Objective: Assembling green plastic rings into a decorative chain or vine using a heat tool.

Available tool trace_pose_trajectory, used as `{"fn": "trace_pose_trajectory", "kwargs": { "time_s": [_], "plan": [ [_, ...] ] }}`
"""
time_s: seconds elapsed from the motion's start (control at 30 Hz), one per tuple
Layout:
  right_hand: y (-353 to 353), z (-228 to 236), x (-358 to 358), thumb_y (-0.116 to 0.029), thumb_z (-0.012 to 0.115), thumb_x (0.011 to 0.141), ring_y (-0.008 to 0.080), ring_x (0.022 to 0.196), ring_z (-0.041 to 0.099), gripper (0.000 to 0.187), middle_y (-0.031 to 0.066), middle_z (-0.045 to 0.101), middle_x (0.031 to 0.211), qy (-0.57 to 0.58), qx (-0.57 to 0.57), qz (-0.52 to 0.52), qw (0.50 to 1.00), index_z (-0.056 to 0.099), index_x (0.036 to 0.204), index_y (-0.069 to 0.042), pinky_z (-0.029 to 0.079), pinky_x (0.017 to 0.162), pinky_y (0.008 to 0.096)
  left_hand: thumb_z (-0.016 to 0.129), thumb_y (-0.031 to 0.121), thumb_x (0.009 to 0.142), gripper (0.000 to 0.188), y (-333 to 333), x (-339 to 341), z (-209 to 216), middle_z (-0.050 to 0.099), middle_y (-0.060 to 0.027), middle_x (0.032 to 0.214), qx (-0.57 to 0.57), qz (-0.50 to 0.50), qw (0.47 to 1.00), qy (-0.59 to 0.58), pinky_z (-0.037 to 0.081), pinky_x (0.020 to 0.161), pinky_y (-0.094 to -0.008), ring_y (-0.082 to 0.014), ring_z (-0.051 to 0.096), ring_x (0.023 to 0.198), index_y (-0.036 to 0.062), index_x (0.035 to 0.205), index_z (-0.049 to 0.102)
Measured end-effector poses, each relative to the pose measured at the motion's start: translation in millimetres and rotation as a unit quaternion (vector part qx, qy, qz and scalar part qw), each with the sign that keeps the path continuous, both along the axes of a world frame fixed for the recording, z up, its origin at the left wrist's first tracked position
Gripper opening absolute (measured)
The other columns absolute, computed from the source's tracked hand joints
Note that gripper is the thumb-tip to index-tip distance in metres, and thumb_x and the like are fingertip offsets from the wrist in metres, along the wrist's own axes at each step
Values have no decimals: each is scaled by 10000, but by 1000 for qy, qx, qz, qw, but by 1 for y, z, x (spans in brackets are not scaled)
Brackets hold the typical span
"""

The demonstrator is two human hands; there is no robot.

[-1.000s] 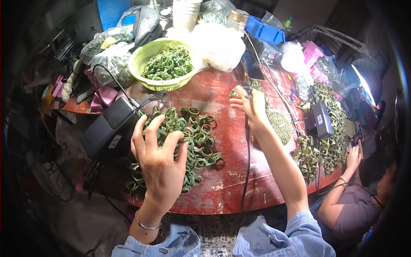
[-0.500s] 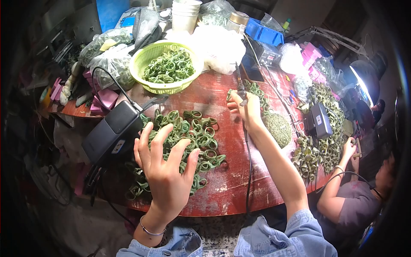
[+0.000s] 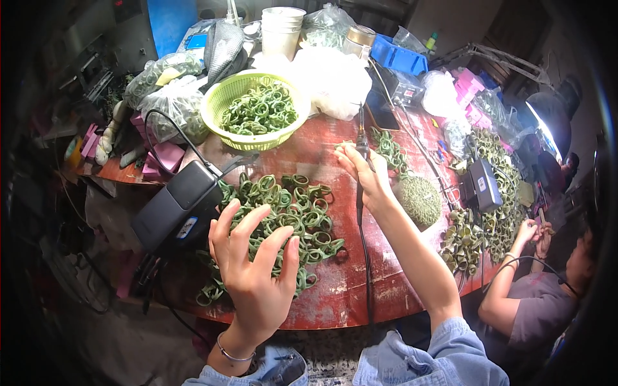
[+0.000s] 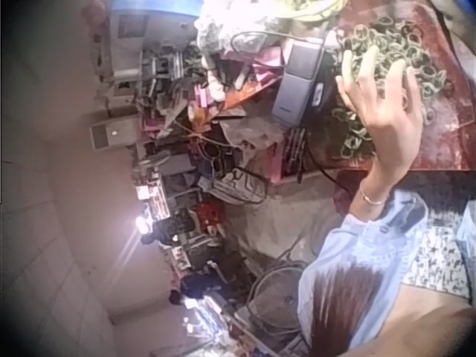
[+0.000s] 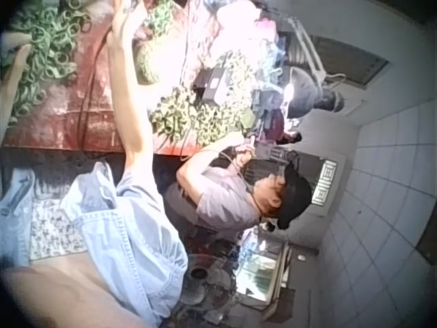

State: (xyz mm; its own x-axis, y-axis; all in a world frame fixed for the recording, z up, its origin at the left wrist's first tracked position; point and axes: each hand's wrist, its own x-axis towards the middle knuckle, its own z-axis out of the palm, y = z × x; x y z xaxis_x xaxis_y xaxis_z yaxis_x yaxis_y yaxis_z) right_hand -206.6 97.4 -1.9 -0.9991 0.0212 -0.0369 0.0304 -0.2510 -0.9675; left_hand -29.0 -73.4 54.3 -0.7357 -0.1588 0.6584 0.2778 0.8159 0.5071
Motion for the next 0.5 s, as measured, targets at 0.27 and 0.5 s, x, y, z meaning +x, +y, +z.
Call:
{"fn": "trace_pose_trajectory", "kwargs": {
  "time_s": [0.27, 0.5],
  "plan": [
    [-1, 23, 13, -209, 576, 874, 181, 757, 636, 255, 101, 602, 915, 52, 100, 3, 994, 548, 983, 19, 534, 611, 261, 678, 37, 689, 148, 8, 4, 3, 577, -99, 998, 20, -63, 996, 65, 417, 841, -403, -338, 503, 1028, 57, 832, 645],
    [4, 7, -10, -183, 580, 864, 127, 706, 618, 234, 65, 612, 825, 113, 354, 39, 927, 570, 990, 13, 528, 603, 262, 684, 23, 677, 163, 17, 15, 2, 587, -98, 984, 49, -100, 993, 48, 441, 820, -386, -324, 524, 1000, 48, 833, 646]
  ]
}}
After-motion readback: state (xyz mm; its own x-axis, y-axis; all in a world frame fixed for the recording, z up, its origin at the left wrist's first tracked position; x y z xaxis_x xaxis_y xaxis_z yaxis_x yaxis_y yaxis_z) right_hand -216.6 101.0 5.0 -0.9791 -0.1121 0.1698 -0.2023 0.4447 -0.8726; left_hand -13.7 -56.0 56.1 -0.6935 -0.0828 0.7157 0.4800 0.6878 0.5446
